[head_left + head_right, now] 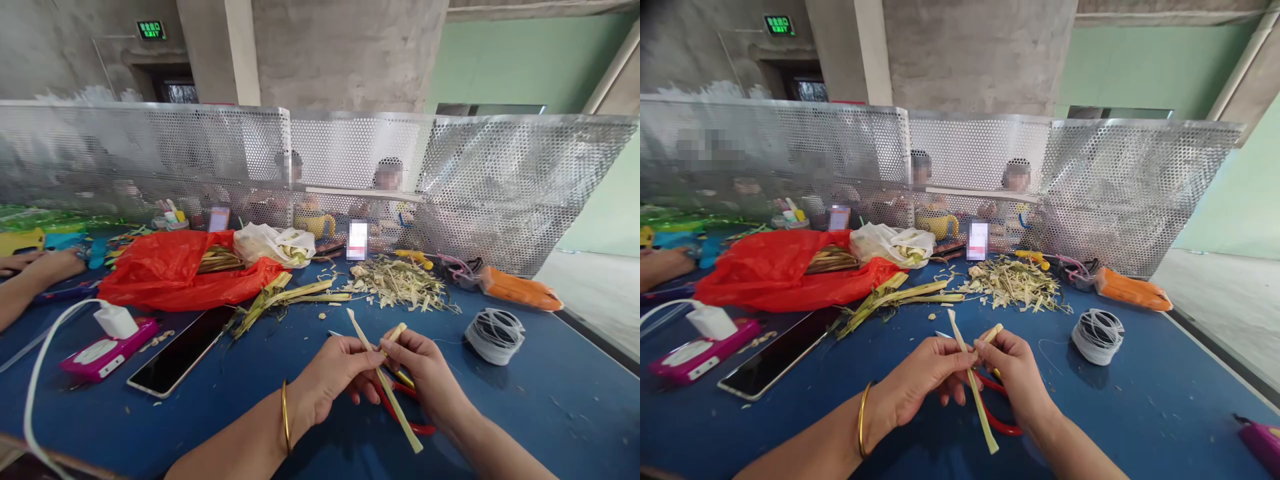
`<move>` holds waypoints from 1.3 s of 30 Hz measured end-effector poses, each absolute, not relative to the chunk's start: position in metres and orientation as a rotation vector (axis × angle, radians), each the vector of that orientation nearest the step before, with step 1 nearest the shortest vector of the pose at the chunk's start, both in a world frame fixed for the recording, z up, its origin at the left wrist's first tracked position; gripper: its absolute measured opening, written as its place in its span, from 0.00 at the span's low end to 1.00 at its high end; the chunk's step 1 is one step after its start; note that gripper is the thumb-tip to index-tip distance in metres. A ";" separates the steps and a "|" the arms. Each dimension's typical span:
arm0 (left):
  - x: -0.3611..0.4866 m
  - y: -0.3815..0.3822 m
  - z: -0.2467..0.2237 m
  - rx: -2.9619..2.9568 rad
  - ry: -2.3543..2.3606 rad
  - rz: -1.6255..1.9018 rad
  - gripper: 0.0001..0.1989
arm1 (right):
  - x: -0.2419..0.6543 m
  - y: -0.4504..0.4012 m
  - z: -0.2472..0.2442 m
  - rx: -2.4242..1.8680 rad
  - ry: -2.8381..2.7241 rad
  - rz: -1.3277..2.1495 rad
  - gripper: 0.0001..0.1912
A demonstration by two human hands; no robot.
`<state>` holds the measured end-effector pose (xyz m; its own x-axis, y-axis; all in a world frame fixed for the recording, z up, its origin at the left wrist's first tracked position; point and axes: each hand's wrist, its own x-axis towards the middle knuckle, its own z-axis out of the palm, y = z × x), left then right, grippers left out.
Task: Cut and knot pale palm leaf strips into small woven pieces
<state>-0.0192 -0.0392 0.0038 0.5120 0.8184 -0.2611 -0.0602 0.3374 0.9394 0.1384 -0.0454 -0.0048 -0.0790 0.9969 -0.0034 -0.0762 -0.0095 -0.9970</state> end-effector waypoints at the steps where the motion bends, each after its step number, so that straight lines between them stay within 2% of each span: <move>1: -0.019 -0.039 0.003 1.095 0.854 0.672 0.15 | 0.138 -0.045 -0.005 -1.138 -1.209 1.269 0.17; 5: -0.018 -0.037 0.002 1.100 0.887 0.707 0.14 | 0.141 -0.042 -0.007 -1.256 -1.348 1.083 0.18; 8: -0.019 -0.035 0.005 0.987 0.997 0.826 0.15 | 0.149 -0.044 -0.001 -1.315 -1.568 0.553 0.14; 11: -0.021 -0.033 0.008 0.846 1.003 0.941 0.17 | 0.150 -0.053 0.009 -1.131 -1.844 -0.118 0.09; 16: -0.021 -0.034 0.007 0.834 0.871 0.994 0.15 | 0.130 -0.066 0.008 -0.805 -2.447 -0.480 0.15; 23: -0.019 -0.033 -0.003 0.921 0.836 0.939 0.13 | 0.123 -0.062 -0.006 -0.874 -2.537 -0.621 0.14; 29: -0.013 -0.036 -0.004 0.924 0.884 0.979 0.14 | 0.124 -0.064 -0.007 -0.804 -2.467 -0.424 0.20; 33: -0.011 -0.037 -0.004 0.900 0.904 0.980 0.12 | 0.120 -0.066 -0.006 -0.758 -2.481 -0.325 0.21; 35: -0.013 -0.036 -0.003 0.877 0.900 0.971 0.12 | 0.121 -0.066 -0.003 -0.796 -2.445 -0.239 0.19; 38: -0.020 -0.033 0.002 0.839 0.885 0.990 0.14 | 0.126 -0.064 0.003 -0.950 -2.273 -0.234 0.09; 39: -0.022 -0.032 0.004 0.828 0.885 0.998 0.15 | 0.129 -0.062 0.005 -1.019 -2.206 -0.284 0.11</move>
